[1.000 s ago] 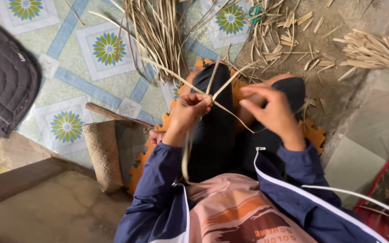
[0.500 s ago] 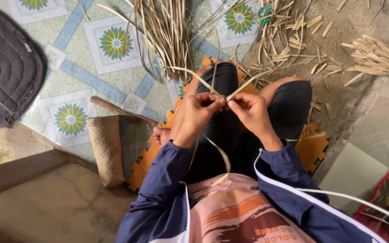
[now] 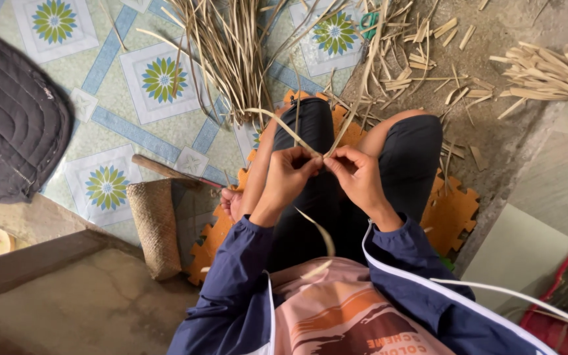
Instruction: Weaving and braiding dried plant fibers by hand to create a craft item
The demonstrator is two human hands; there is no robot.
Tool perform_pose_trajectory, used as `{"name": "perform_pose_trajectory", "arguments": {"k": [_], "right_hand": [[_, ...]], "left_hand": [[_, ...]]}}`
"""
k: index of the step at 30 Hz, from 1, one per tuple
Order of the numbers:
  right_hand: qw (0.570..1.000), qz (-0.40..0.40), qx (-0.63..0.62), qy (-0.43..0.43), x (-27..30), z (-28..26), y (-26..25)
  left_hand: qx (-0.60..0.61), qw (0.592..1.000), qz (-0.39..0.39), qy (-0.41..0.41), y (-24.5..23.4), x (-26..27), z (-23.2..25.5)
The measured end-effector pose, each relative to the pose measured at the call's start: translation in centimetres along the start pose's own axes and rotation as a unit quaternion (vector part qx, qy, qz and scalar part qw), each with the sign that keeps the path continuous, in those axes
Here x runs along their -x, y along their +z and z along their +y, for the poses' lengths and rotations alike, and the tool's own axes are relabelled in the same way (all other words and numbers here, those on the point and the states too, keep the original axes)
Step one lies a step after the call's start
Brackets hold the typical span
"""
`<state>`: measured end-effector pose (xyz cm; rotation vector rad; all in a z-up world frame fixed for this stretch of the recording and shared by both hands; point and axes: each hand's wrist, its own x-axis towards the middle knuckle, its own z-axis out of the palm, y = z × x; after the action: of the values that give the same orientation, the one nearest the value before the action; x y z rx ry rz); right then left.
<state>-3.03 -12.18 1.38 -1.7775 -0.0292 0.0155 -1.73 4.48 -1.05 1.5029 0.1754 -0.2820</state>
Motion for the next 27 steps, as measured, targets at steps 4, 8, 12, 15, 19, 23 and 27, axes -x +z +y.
{"name": "perform_pose_trajectory", "arguments": {"k": [4, 8, 12, 15, 19, 23, 27], "right_hand": [[1.000, -0.019, 0.004, 0.015, -2.5, -3.3, -1.2], [0.969, 0.185, 0.049, -0.159, -6.7, -4.0, -2.8], [0.959, 0.131, 0.003, -0.253, -7.8, -13.1, -0.7], [0.956, -0.011, 0.036, -0.291, -5.6, -17.5, 2.6], [0.915, -0.259, 0.113, -0.287, -12.2, -15.2, 13.9], [0.881, -0.359, 0.234, -0.199, -16.2, 4.5, 24.9], [0.724, -0.445, 0.528, -0.004, -17.5, 15.5, 31.6]], "left_hand": [[-0.063, 0.998, 0.009, 0.022, -1.0, 1.9, 1.4], [-0.008, 0.998, 0.062, 0.012, -0.6, 2.5, -0.7], [0.083, 0.989, 0.118, 0.038, 0.0, 2.7, -1.9], [0.135, 0.977, 0.153, 0.065, 0.0, 3.0, -2.4], [0.058, 0.979, 0.168, 0.097, 0.8, 2.5, -3.3], [-0.022, 0.977, 0.173, 0.126, 1.1, 1.1, -5.2], [0.002, 0.978, 0.171, 0.118, 0.0, 0.0, -4.7]]}}
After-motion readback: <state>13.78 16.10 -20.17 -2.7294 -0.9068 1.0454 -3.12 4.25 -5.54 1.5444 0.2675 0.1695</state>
